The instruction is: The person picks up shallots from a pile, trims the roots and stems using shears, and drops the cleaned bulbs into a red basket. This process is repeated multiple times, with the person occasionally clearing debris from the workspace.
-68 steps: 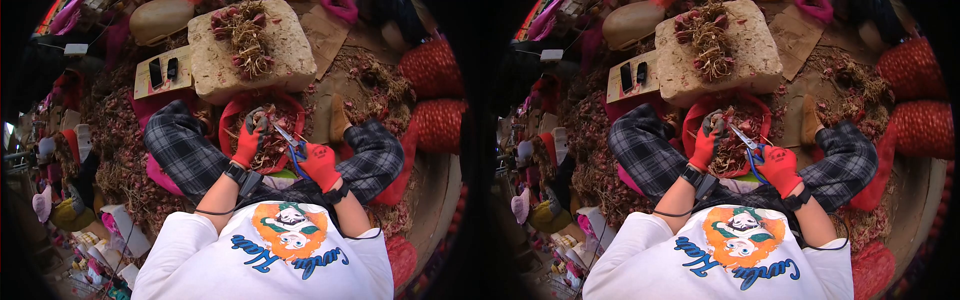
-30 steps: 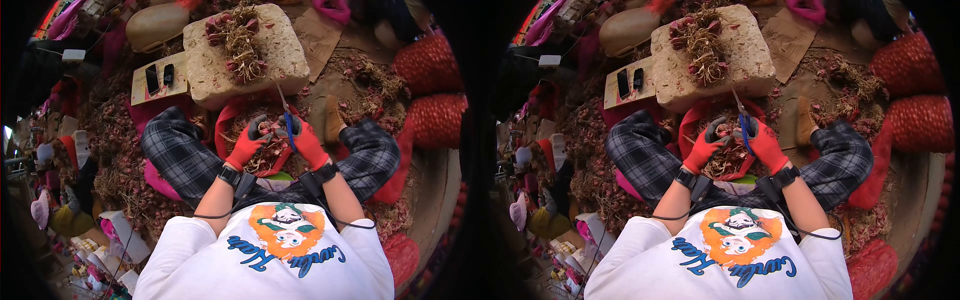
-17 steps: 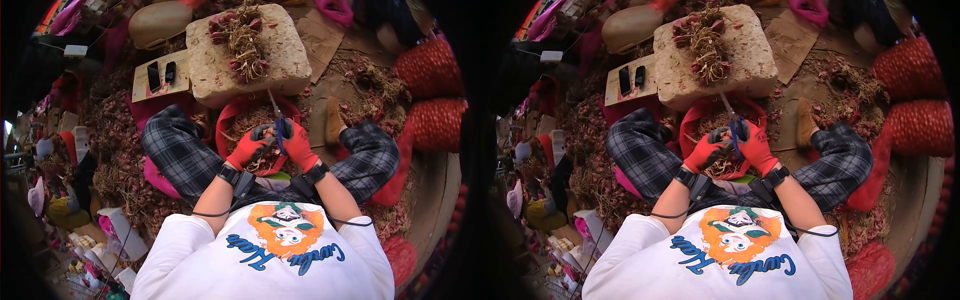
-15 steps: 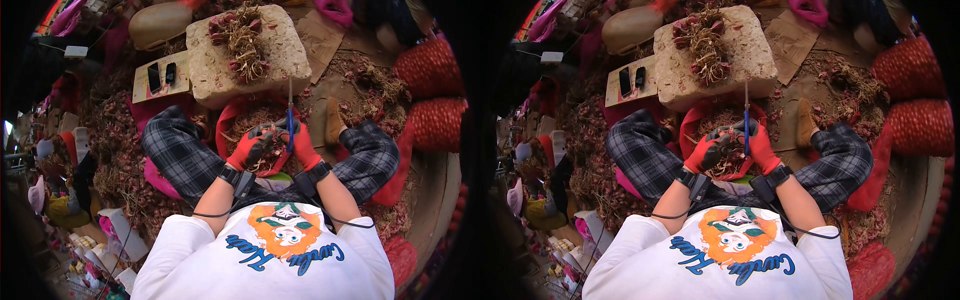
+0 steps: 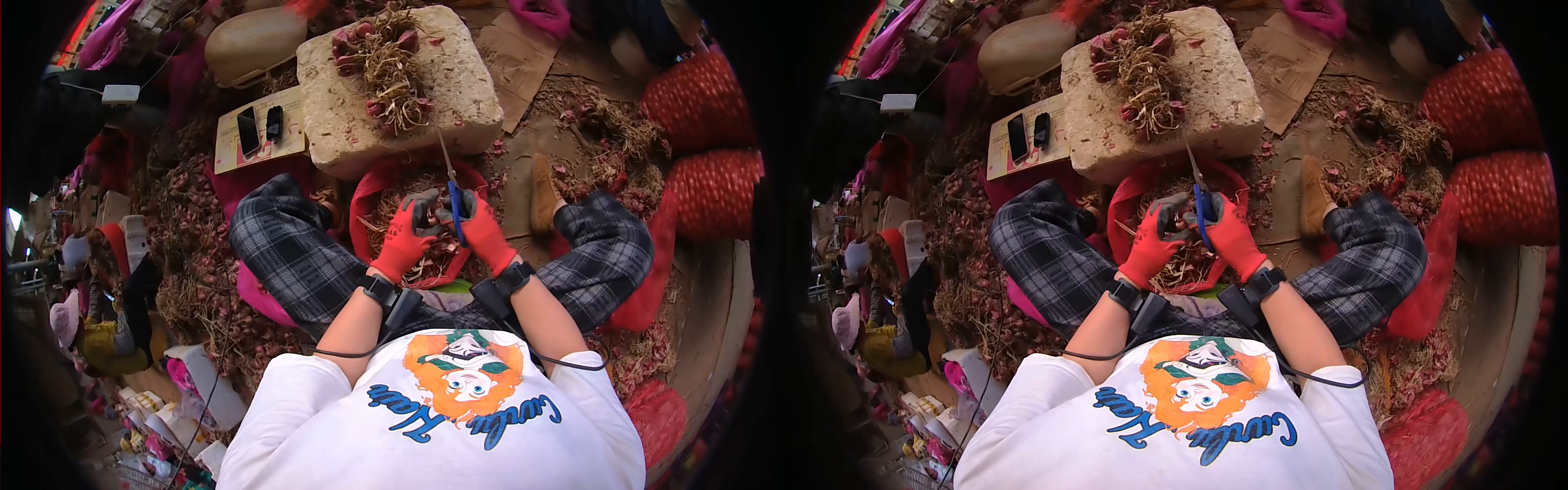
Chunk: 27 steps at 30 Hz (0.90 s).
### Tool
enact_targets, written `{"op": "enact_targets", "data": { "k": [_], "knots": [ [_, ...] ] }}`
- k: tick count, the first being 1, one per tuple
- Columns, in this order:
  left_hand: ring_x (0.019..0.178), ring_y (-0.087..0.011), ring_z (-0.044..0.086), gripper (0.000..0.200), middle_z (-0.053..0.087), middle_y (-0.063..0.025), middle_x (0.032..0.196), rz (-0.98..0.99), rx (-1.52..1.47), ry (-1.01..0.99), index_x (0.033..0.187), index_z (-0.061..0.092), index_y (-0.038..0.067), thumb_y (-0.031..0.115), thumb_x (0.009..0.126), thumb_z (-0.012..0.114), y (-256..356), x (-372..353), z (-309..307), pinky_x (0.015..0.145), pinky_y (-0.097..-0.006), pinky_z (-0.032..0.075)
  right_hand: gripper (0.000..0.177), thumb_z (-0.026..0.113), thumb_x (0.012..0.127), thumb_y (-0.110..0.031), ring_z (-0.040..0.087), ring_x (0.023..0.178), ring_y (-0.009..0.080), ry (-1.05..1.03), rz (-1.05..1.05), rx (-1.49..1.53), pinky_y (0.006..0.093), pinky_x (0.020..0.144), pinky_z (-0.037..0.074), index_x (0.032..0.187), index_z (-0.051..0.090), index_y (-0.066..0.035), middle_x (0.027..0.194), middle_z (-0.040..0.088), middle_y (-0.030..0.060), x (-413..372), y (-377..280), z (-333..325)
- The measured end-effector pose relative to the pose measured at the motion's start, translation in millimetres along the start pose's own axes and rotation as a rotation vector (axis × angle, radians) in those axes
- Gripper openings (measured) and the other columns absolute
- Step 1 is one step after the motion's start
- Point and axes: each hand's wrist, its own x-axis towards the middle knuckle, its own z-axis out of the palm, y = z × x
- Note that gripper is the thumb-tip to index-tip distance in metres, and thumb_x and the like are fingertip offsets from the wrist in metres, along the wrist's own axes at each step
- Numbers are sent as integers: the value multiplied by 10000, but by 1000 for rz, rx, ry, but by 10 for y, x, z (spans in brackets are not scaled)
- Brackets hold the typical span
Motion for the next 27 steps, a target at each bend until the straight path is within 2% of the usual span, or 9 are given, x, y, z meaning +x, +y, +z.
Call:
{"op": "enact_targets", "data": {
  "k": [2, 6, 9, 12, 16, 19, 22, 25, 27],
  "knots": [
    [1030, -128, 519, 492, 509, -27, 1150, -97, -314, -10, 1252, 478, 50, -26, 790, 629, -131, -61, 112, 888, -261, 452, 260, 630, 836, -76, 598, 838, 119, 23, -48, -138, 273, 757, 477, 1062, 526, -1, 989, 621, 76, 32, 66, 44],
    [1028, -126, 528, 483, 502, -28, 1181, -414, -1020, -128, 1287, 441, 81, 82, 841, 629, 5, -64, -30, 893, -257, 452, 216, 629, 821, -70, 619, 757, 154, -58, -32, 340, 284, 706, 519, 1013, 544, -21, 907, 618, 82, -29, -87, 15],
    [951, -121, 549, 450, 505, -18, 1174, -627, -1408, 80, 1313, 416, 106, 147, 896, 583, -15, 10, 49, 859, -236, 461, 228, 631, 812, -83, 615, 682, 143, -1, 146, 479, 271, 612, 530, 1016, 547, -25, 847, 611, 71, -20, -4, -152],
    [911, -112, 541, 465, 504, -22, 1187, -516, -1466, 186, 1341, 379, 111, 154, 915, 562, -51, 62, -74, 825, -231, 465, 290, 639, 810, -149, 608, 699, 134, 44, 154, 444, 265, 541, 510, 1049, 558, -8, 873, 605, 52, -25, 148, -295],
    [897, -124, 532, 487, 487, -44, 1255, -476, -1552, 97, 1365, 343, 103, 152, 923, 542, -23, 55, -76, 807, -253, 466, 268, 625, 821, -92, 557, 619, 84, 66, 119, 286, 232, 552, 485, 1071, 570, -14, 822, 613, 22, -9, -54, -248],
    [876, -125, 531, 484, 484, -47, 1245, -521, -1512, 33, 1371, 333, 94, 147, 930, 525, 19, 60, -73, 800, -254, 462, 203, 632, 826, -109, 601, 696, 100, 11, 1, 205, 250, 632, 496, 1007, 591, -28, 830, 636, 31, -46, -234, -147],
    [842, -131, 529, 483, 524, -48, 1168, -526, -1549, 80, 1362, 343, 97, 231, 936, 525, 53, 75, -77, 765, -252, 462, 270, 670, 804, -186, 629, 765, 161, 10, 15, -117, 291, 687, 491, 1020, 602, -38, 884, 654, 72, -51, -197, -161],
    [769, -133, 537, 425, 586, -30, 1016, -587, -1848, 40, 1232, 481, 94, 374, 917, 536, -79, 63, -114, 673, -245, 465, 339, 701, 762, -290, 632, 789, 260, 46, -208, -647, 348, 685, 491, 990, 610, -57, 905, 643, 107, -159, -220, -160],
    [694, -129, 524, 395, 605, -13, 906, -663, -1911, 12, 1073, 557, 106, 457, 892, 536, -187, 44, -141, 604, -246, 449, 367, 703, 737, -353, 614, 782, 301, 25, -276, -777, 369, 668, 486, 947, 606, -69, 878, 632, 108, -285, -408, -197]
  ]
}}
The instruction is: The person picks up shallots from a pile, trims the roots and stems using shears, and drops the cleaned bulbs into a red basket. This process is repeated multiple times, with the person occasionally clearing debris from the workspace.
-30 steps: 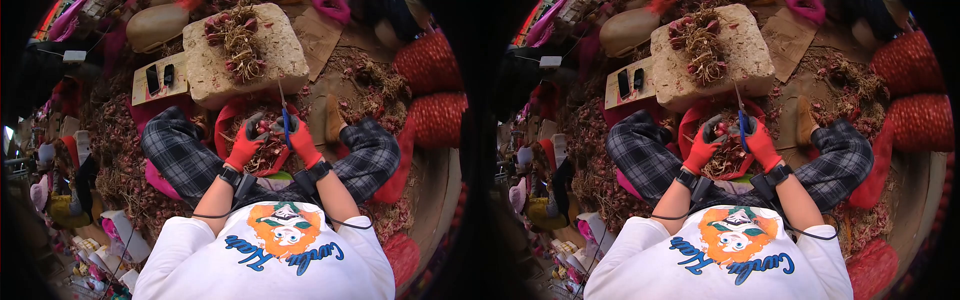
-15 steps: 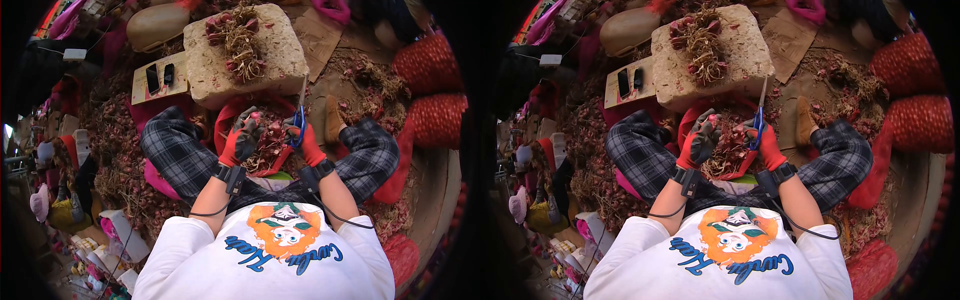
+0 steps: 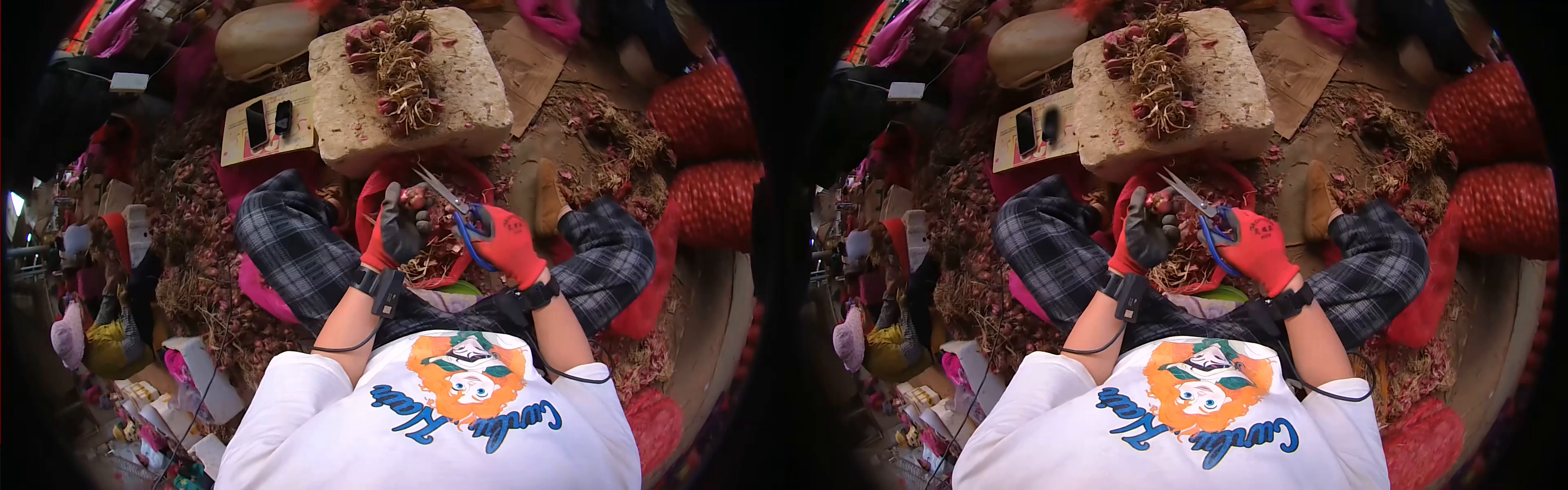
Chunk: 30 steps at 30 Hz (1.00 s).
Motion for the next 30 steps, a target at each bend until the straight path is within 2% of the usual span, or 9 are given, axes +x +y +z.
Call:
{"op": "enact_targets", "data": {
  "k": [2, 8, 10, 13, 16, 19, 23, 28, 30],
  "knots": [
    [543, -131, 469, 410, 541, 23, 682, 5, -7, 259, 843, 581, 132, 541, 856, 547, -12, -39, 178, 478, -251, 402, 374, 701, 724, -386, 606, 771, 318, -14, -77, -105, 385, 655, 481, 909, 600, -78, 847, 622, 107, -53, -56, -119],
    [566, -128, 447, 436, 545, 10, 696, -140, -41, 116, 821, 591, 122, 556, 838, 558, -18, 43, -160, 489, -249, 383, 341, 685, 730, -380, 607, 746, 305, -87, -115, -325, 396, 642, 477, 881, 592, -90, 799, 613, 103, -141, 85, -193],
    [567, -125, 444, 463, 533, 3, 699, -139, 61, 287, 842, 584, 107, 568, 833, 556, -11, 13, -27, 494, -241, 382, 345, 683, 739, -374, 609, 761, 311, -179, -78, -386, 394, 643, 479, 902, 597, -83, 822, 625, 109, -147, 130, -205],
    [568, -111, 440, 508, 519, -7, 701, -138, 149, 388, 866, 571, 83, 589, 834, 542, -40, -1, 165, 499, -225, 377, 358, 697, 758, -310, 628, 752, 248, -196, -30, -153, 344, 646, 483, 1000, 602, -64, 859, 638, 103, -139, 186, -130],
    [573, -94, 433, 546, 512, -3, 710, -132, 286, 357, 886, 558, 72, 613, 844, 506, -75, 8, 143, 506, -212, 376, 395, 723, 762, -262, 618, 740, 151, -178, 301, 276, 295, 657, 479, 1067, 602, -43, 862, 647, 87, -62, 3, -167],
    [591, -98, 478, 494, 545, -12, 741, -77, 555, 355, 937, 555, 103, 589, 865, 497, -159, 6, -179, 514, -225, 396, 385, 743, 757, -239, 582, 732, 90, -53, 264, 733, 274, 662, 471, 1051, 613, -27, 818, 644, 72, 5, -45, -21],
    [667, -107, 537, 466, 564, -31, 850, -85, 816, 377, 1109, 529, 107, 524, 906, 479, -217, 20, -168, 584, -244, 458, 398, 749, 742, -264, 605, 716, 149, 19, 159, 584, 303, 669, 480, 1033, 613, -30, 817, 644, 90, 51, 84, 256],
    [817, -132, 569, 460, 524, -42, 1039, 452, 646, 249, 1285, 445, 101, 408, 944, 477, -156, 49, 6, 760, -284, 507, 434, 718, 740, -377, 627, 738, 253, -228, 299, 160, 337, 674, 484, 1008, 604, -54, 859, 643, 104, -123, -180, -55],
    [892, -130, 561, 432, 515, -40, 1102, 543, 454, 173, 1302, 436, 100, 339, 948, 499, -105, 105, -23, 814, -288, 504, 423, 701, 741, -412, 628, 749, 268, -100, 176, 69, 349, 662, 481, 967, 604, -68, 845, 639, 102, -229, -178, 6]
  ]
}}
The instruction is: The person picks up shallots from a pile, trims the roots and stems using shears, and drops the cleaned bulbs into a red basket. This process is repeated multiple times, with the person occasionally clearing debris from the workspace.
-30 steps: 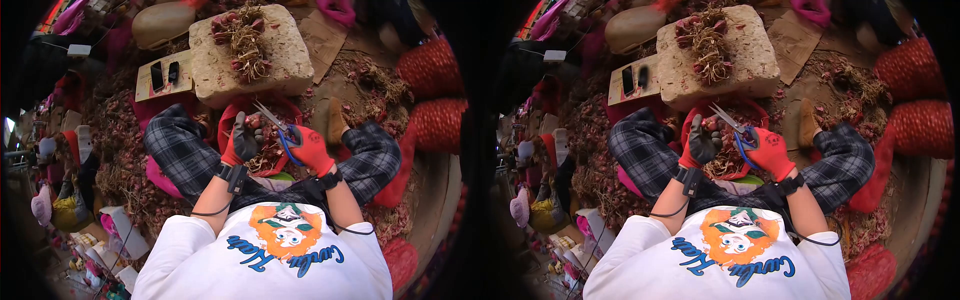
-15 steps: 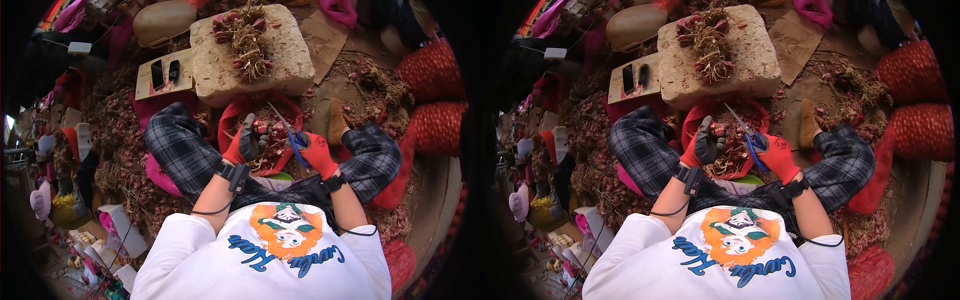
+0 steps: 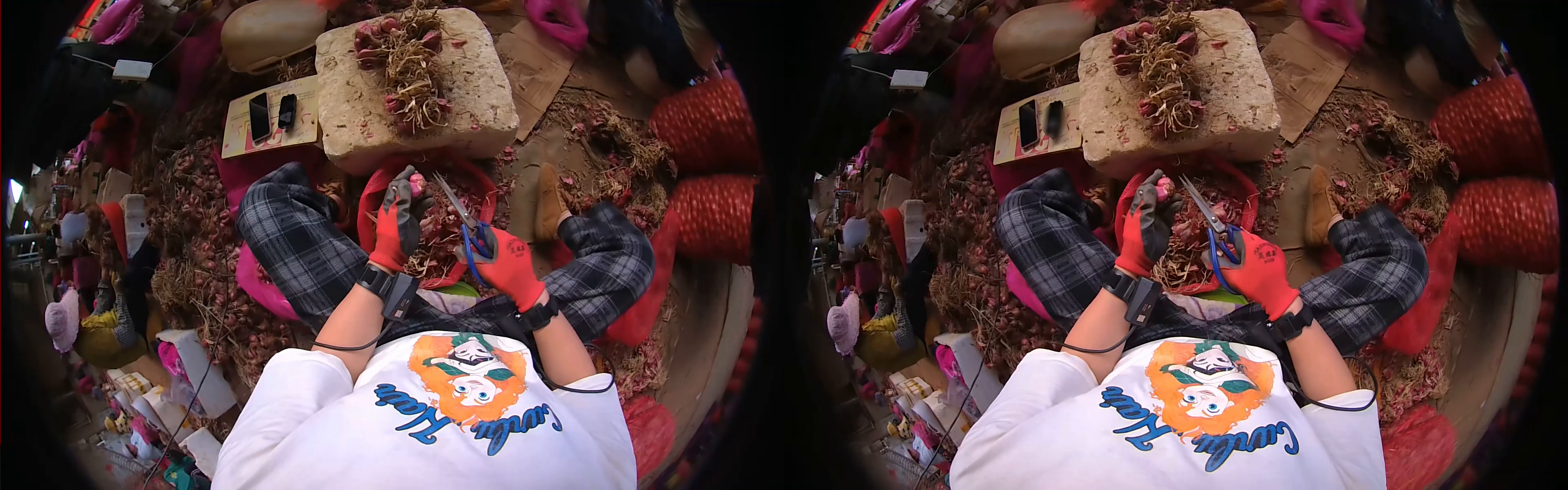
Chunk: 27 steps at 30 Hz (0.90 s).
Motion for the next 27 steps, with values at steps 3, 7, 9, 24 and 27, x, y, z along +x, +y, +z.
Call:
{"op": "enact_targets", "data": {
  "k": [3, 7, 9, 24, 27],
  "knots": [
    [951, -126, 542, 445, 496, -45, 1187, 31, 13, 46, 1301, 432, 87, 341, 944, 507, -24, 20, -7, 825, -286, 499, 396, 697, 730, -412, 618, 751, 284, 58, -99, -120, 365, 641, 475, 933, 594, -87, 821, 620, 98, -60, 91, 54],
    [982, -107, 510, 435, 478, -17, 1194, 75, 162, 29, 1296, 437, 79, 315, 940, 517, -82, 55, -93, 846, -280, 476, 392, 707, 698, -392, 605, 755, 286, 75, -136, -192, 380, 630, 467, 914, 567, -97, 812, 593, 87, -75, 148, 102],
    [942, -80, 496, 415, 501, 26, 1068, 19, 88, 23, 1307, 430, 86, 238, 936, 536, -18, 12, -14, 857, -264, 440, 407, 714, 684, -393, 604, 767, 286, 63, -123, -230, 381, 634, 467, 918, 563, -96, 828, 596, 84, -72, 154, 103],
    [1003, -115, 498, 545, 477, -16, 1155, -100, 97, 34, 1339, 404, 77, 362, 906, 569, -34, -79, 6, 860, -289, 468, 412, 725, 670, -362, 605, 780, 238, -40, -216, -724, 361, 640, 471, 920, 530, -97, 867, 575, 63, -48, 199, -70],
    [971, -105, 497, 513, 479, -1, 1143, -56, 114, 20, 1348, 400, 71, 320, 926, 551, -65, -56, -7, 854, -292, 471, 354, 708, 697, -360, 607, 771, 255, -55, -190, -579, 363, 638, 468, 872, 539, -103, 837, 594, 72, -31, 225, -97]
  ]
}}
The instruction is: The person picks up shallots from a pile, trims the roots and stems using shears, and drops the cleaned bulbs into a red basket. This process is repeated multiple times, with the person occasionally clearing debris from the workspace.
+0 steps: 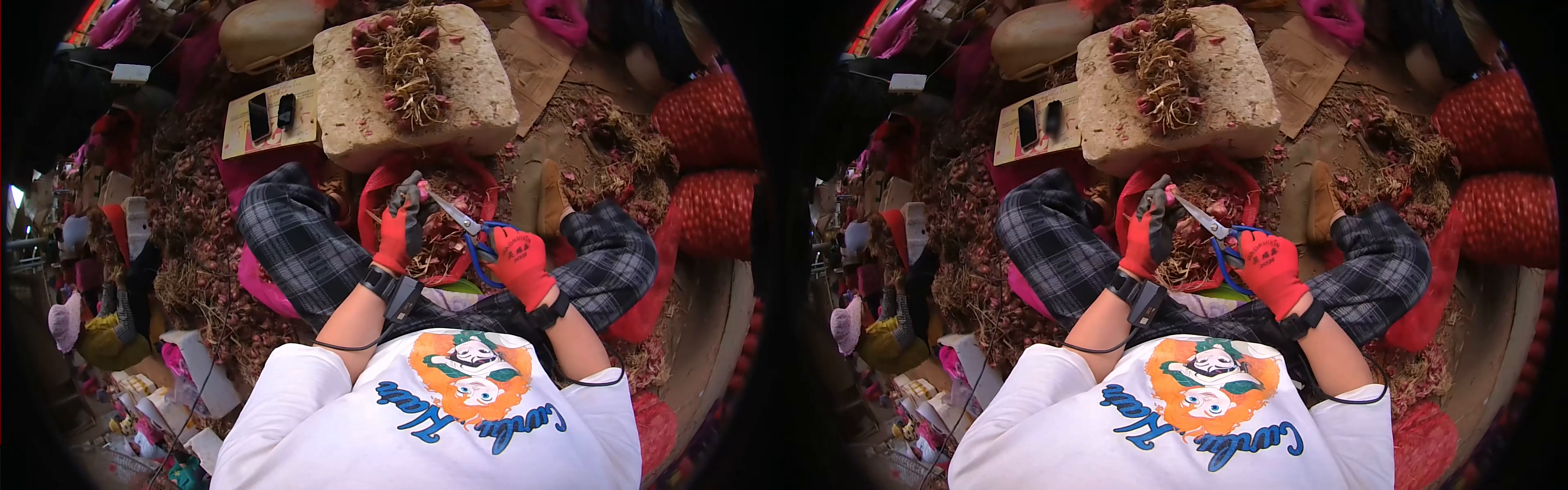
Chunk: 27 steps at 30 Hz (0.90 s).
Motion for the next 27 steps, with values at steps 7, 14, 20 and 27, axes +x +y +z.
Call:
{"op": "enact_targets", "data": {
  "k": [7, 14, 20, 27],
  "knots": [
    [1034, -82, 499, 471, 494, -20, 1241, 172, 353, -23, 1351, 405, 71, 140, 913, 567, 79, -8, 26, 888, -264, 457, 313, 647, 775, -388, 614, 734, 304, 12, 93, 398, 398, 628, 469, 852, 574, -93, 791, 626, 94, -19, -176, -167],
    [1117, -106, 482, 490, 482, -47, 1283, 260, 383, -53, 1358, 388, 44, 94, 903, 564, 70, -52, 94, 970, -252, 386, 335, 664, 751, -414, 623, 725, 302, 25, 172, 477, 387, 614, 474, 849, 626, -97, 757, 641, 104, -79, -173, -87],
    [1168, -135, 468, 473, 473, -66, 1302, 311, 438, -62, 1331, 398, 21, 82, 896, 574, 104, -61, 98, 1002, -280, 375, 363, 676, 750, -433, 639, 736, 302, -27, 222, 526, 368, 637, 488, 913, 677, -108, 789, 665, 117, -54, -205, -125],
    [1212, -176, 447, 524, 465, -79, 1275, 462, 607, -18, 1303, 431, -4, -20, 807, 601, 40, -22, 90, 1021, -282, 356, 364, 660, 769, -440, 629, 706, 310, -5, 220, 511, 381, 612, 482, 857, 640, -87, 759, 652, 108, -45, -243, -127]
  ]
}}
